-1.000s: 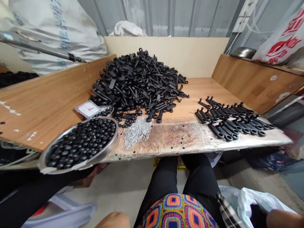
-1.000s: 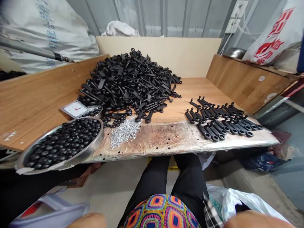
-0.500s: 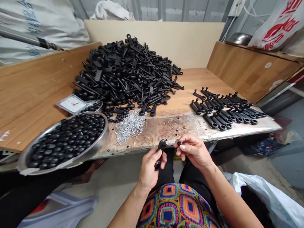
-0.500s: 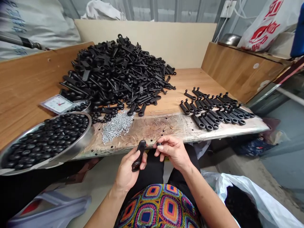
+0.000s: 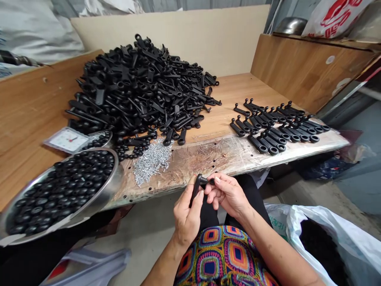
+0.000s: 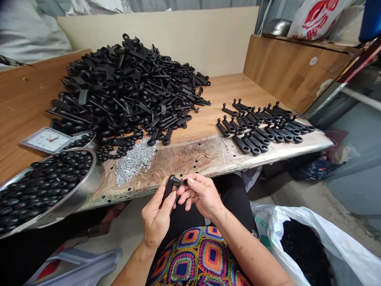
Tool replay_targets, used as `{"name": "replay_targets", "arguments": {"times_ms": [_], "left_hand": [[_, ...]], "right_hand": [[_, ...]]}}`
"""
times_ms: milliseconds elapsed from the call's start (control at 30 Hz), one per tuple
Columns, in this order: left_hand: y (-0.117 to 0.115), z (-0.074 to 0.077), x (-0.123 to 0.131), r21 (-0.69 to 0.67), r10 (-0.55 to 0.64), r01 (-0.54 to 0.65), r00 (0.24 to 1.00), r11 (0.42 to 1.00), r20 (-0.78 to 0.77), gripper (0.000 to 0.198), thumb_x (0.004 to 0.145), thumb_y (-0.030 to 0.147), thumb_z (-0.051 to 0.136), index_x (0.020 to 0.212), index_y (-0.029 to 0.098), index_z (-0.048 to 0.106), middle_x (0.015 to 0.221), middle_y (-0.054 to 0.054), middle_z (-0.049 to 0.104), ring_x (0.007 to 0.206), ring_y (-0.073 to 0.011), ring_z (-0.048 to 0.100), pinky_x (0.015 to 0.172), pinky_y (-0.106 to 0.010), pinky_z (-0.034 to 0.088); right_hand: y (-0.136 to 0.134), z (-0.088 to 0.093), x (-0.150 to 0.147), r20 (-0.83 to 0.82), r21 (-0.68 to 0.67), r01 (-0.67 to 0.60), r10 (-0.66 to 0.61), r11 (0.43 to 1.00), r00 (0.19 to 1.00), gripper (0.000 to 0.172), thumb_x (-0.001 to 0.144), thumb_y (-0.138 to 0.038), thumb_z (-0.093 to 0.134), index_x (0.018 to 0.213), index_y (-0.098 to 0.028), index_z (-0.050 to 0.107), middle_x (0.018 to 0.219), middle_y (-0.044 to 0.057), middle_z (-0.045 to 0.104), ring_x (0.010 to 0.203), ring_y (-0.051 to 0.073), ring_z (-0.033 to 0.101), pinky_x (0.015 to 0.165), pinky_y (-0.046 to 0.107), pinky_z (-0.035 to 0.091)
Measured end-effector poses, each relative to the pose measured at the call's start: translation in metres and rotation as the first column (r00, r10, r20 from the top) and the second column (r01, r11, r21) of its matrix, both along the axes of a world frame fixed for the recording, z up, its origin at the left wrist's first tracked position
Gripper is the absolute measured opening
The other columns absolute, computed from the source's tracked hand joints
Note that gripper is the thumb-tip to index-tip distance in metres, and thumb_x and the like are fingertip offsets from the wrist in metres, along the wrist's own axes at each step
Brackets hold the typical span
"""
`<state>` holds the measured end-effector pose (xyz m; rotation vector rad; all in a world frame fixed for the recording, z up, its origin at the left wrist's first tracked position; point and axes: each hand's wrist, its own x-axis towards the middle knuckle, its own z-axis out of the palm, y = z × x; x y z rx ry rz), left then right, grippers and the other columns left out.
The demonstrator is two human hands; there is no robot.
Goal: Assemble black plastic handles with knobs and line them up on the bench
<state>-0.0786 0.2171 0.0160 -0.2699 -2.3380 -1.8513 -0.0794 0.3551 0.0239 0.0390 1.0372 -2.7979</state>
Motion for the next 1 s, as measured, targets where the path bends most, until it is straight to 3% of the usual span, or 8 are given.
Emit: {"name": "replay_targets", "arguments": {"times_ms": [133, 400, 633, 1000], "left_hand": [[0.003, -0.001, -0.001, -0.157, -0.039, 0.011, 0.983, 0.987, -0.179, 0.041, 0.086, 0.022, 0.052, 0.127, 0.026, 0.048, 0.112, -0.003, 0.062, 0.096, -0.0155, 0.059, 0.091, -0.029, 0.046], [0.007, -0.002, -0.002, -0.322, -0.116, -0.018, 0.912, 0.947, -0.393, 0.049, 0.085, 0.01, 0.048, 0.132, 0.019, 0.04, 0.12, -0.006, 0.058, 0.105, -0.014, 0.057, 0.091, -0.021, 0.045], [0.009, -0.002, -0.003, -0.5, -0.184, -0.127, 0.831, 0.857, -0.526, 0.05, 0.086, 0.009, 0.042, 0.135, 0.009, 0.032, 0.106, -0.013, 0.063, 0.09, -0.0178, 0.062, 0.075, -0.025, 0.05], [0.009, -0.009, 0.002, -0.59, -0.196, -0.218, 0.808, 0.777, -0.556, 0.048, 0.087, 0.012, 0.044, 0.133, 0.01, 0.032, 0.085, -0.009, 0.065, 0.07, -0.0162, 0.062, 0.064, -0.024, 0.047]], "right_hand": [[-0.001, -0.003, 0.001, 0.005, -0.027, 0.041, -0.041, 0.999, 0.999, 0.023, 0.077, -0.032, 0.065, 0.088, -0.011, 0.062, 0.064, 0.004, 0.064, 0.046, 0.011, 0.059, 0.035, 0.015, 0.045], [-0.002, -0.004, 0.002, 0.008, -0.021, 0.11, -0.11, 0.994, 0.994, 0.02, 0.075, -0.028, 0.067, 0.084, -0.011, 0.064, 0.057, 0.002, 0.06, 0.042, 0.01, 0.054, 0.034, 0.015, 0.042], [-0.001, -0.005, 0.004, 0.037, 0.073, 0.139, -0.142, 0.988, 0.989, 0.023, 0.074, -0.031, 0.068, 0.084, -0.011, 0.064, 0.058, 0.003, 0.061, 0.039, 0.01, 0.053, 0.032, 0.016, 0.041], [-0.002, -0.012, 0.009, 0.053, 0.118, 0.17, -0.177, 0.978, 0.983, 0.023, 0.074, -0.032, 0.068, 0.079, -0.011, 0.064, 0.052, 0.0, 0.058, 0.033, 0.009, 0.048, 0.027, 0.016, 0.036]]}}
